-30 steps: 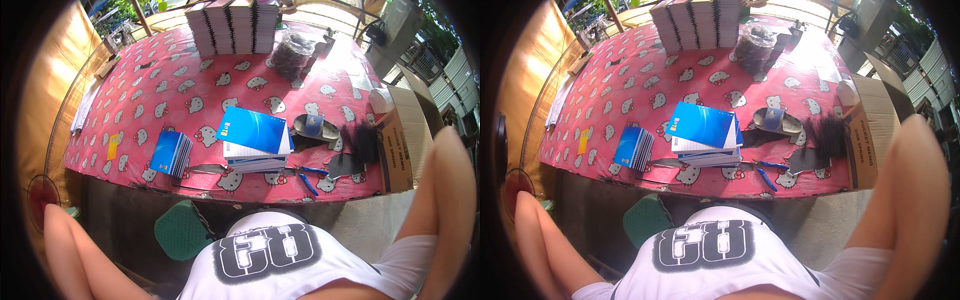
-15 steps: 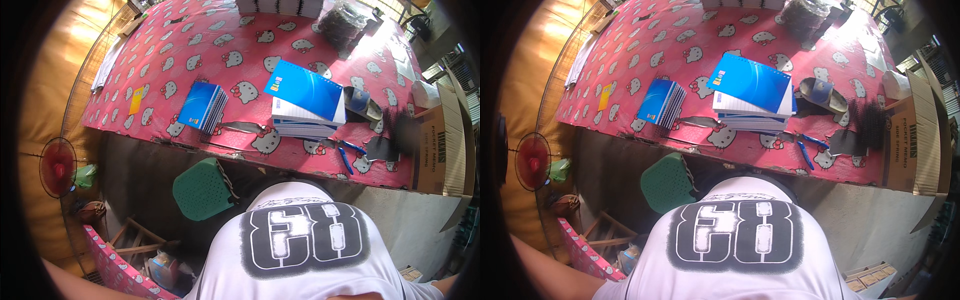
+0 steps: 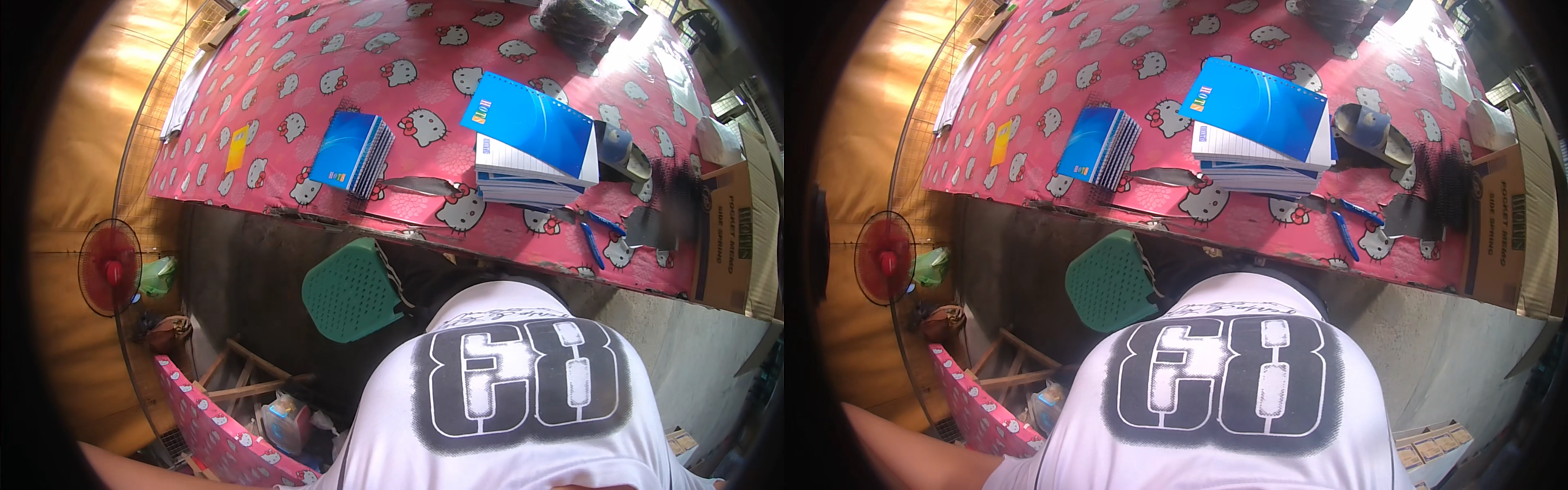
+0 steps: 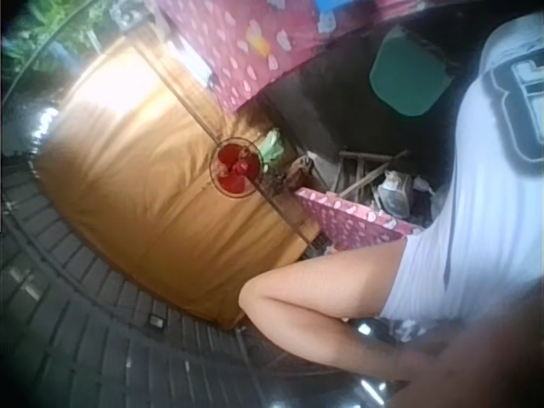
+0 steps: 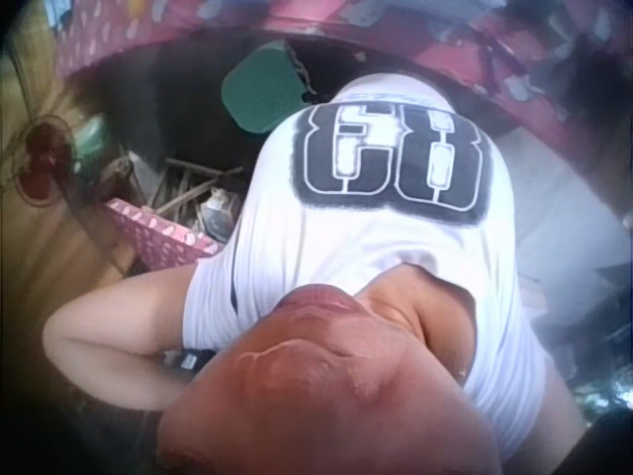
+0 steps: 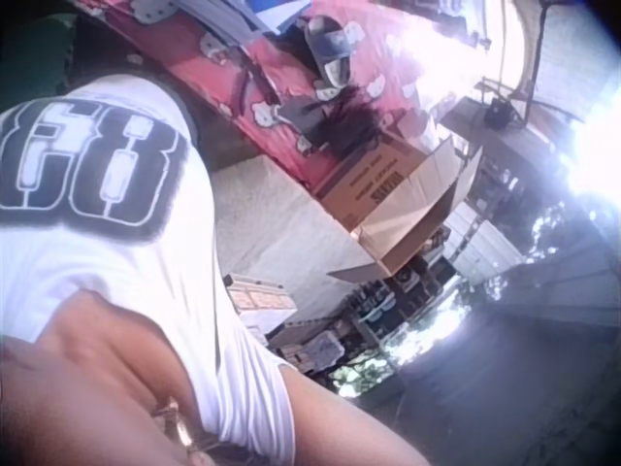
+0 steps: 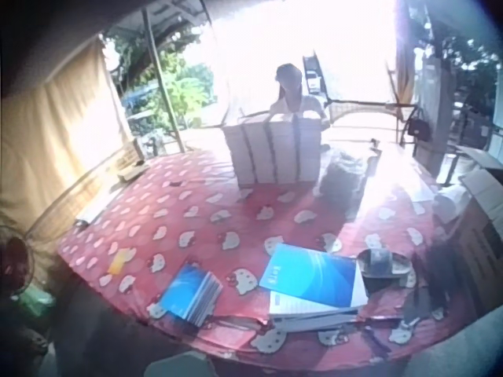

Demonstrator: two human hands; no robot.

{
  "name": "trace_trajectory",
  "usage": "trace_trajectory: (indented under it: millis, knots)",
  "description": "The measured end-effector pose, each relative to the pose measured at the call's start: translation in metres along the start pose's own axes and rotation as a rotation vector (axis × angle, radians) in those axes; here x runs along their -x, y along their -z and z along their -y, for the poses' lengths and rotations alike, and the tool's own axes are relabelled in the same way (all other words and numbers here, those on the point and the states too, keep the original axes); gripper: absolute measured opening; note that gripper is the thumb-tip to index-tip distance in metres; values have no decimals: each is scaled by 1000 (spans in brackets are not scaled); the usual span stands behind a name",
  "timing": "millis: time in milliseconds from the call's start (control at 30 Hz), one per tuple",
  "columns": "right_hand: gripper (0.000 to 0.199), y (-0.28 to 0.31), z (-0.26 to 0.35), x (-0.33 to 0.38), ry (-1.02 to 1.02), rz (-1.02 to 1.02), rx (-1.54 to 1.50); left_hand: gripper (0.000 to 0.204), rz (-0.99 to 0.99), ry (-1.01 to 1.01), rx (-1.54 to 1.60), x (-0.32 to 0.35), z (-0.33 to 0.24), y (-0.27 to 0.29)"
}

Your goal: The person binds notebooks by hand, inserting a plastic spiral coil through pre-punched holes and using a hand tool to crimp the ends of the wire.

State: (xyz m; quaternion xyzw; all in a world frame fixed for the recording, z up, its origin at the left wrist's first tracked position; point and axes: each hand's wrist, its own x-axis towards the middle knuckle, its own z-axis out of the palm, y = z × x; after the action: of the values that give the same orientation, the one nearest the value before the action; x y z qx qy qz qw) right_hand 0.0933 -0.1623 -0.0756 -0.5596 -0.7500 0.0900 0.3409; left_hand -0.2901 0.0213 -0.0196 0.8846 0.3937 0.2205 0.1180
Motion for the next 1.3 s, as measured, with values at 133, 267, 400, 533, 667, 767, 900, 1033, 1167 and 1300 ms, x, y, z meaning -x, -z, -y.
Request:
trace_trajectory:
  millis: [133, 267, 400, 533, 667, 767, 900, 1033, 1167, 1300]
  knots:
    - [48, -5, 0, -2, -9, 10, -15, 16, 19, 15, -23, -1, 5, 0]
    - [47, -3, 0, -2, -20, 17, -25, 16, 31, 24, -37, -2, 7, 0]
    - [46, -6, -1, -4, -23, 27, -36, 17, 25, 43, -45, -2, 10, 2]
    - [45, -9, -1, -3, -34, 39, -48, 17, 2, 37, -47, -4, 9, 5]
    - [44, -10, -2, -4, -32, 44, -56, 18, -30, 34, -70, -8, 8, 12]
    - [44, -13, -2, -5, -29, 48, -62, 18, -42, 27, -96, -13, 8, 20]
    - [43, -14, -2, -6, -26, 45, -66, 19, 4, 36, -142, -23, 15, 19]
    - [42, -15, -1, -7, -20, 44, -71, 20, 97, 68, -188, -31, 25, 14]
    - [41, -17, -3, -9, -13, 58, -85, 20, 166, 101, -234, -36, 32, 13]
    - [41, -18, -4, -6, -19, 66, -98, 21, 201, 111, -264, -37, 34, 14]
